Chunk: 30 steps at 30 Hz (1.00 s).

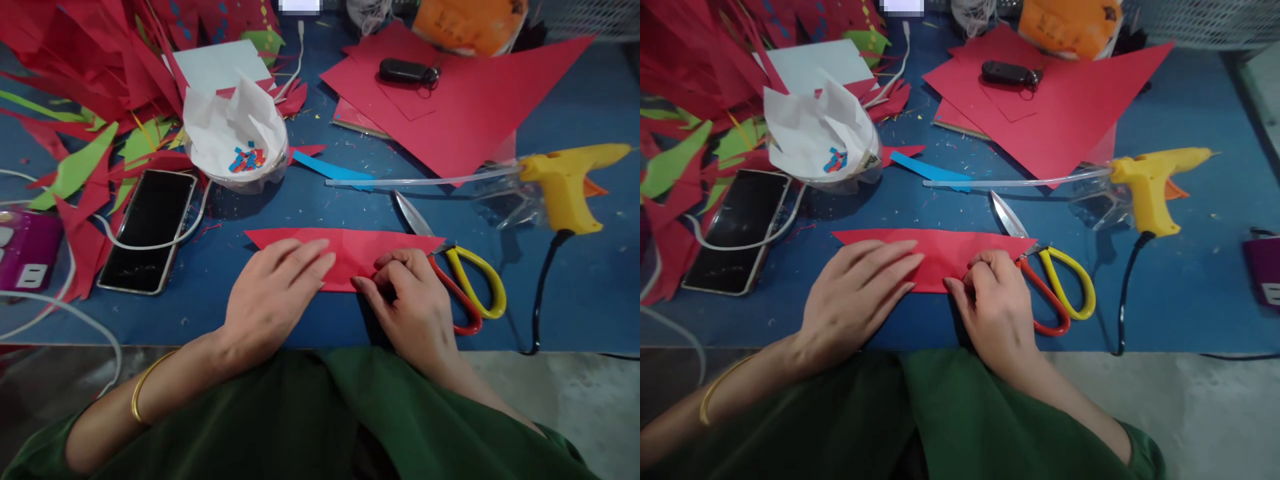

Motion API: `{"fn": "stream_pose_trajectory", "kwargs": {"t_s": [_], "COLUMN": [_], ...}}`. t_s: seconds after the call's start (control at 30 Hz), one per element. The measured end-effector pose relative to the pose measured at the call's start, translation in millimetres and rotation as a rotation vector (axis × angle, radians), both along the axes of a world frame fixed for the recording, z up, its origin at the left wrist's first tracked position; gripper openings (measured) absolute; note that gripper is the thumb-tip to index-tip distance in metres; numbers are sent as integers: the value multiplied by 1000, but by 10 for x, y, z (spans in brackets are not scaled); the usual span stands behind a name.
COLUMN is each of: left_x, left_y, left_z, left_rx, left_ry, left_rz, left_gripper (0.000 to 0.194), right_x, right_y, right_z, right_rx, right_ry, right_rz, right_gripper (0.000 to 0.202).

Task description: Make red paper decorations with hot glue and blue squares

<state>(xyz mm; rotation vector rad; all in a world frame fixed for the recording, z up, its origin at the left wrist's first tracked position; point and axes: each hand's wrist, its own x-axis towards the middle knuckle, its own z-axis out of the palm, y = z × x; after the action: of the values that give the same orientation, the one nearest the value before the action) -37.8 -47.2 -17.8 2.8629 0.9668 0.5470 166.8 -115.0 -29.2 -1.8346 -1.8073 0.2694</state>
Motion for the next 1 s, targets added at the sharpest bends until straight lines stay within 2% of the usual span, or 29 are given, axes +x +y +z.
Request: {"fn": "stream_pose_trajectory", "kwargs": {"t_s": [0.07,0.13,0.23,0.33,0.43,0.47,0.53,0.6,0.67,0.8,1.0], "left_x": [9,12,8,1,-2,-1,4,13,21,12,-32], "left_y": [-2,-2,5,13,19,20,24,32,40,-21,-392], "left_z": [-16,-34,-55,-68,-90,-99,-119,-133,-140,-129,-102], "left_rx": [53,56,54,85,118,122,123,129,133,171,161], "left_ry": [59,100,120,120,105,99,84,69,72,64,88], "left_rz": [-105,-156,-169,-180,-188,-188,-187,-185,-182,-151,-103], "left_gripper": [33,37,39,38,37,37,36,35,35,34,37], "right_x": [1,-1,-12,-30,-52,-62,-86,-116,-149,-199,-233], "right_y": [-1,2,9,-11,-95,-137,-229,-315,-380,-445,-453], "right_z": [-12,-26,-47,-56,-40,-33,-30,-47,-81,-143,-143], "right_rx": [12,23,26,75,250,308,375,369,332,289,243], "right_ry": [-5,-18,-37,-73,-187,-228,-282,-302,-331,-399,-458], "right_rz": [1,-4,-17,-60,-116,-95,41,227,340,358,357], "right_gripper": [23,23,20,7,27,33,42,45,44,45,43]}}
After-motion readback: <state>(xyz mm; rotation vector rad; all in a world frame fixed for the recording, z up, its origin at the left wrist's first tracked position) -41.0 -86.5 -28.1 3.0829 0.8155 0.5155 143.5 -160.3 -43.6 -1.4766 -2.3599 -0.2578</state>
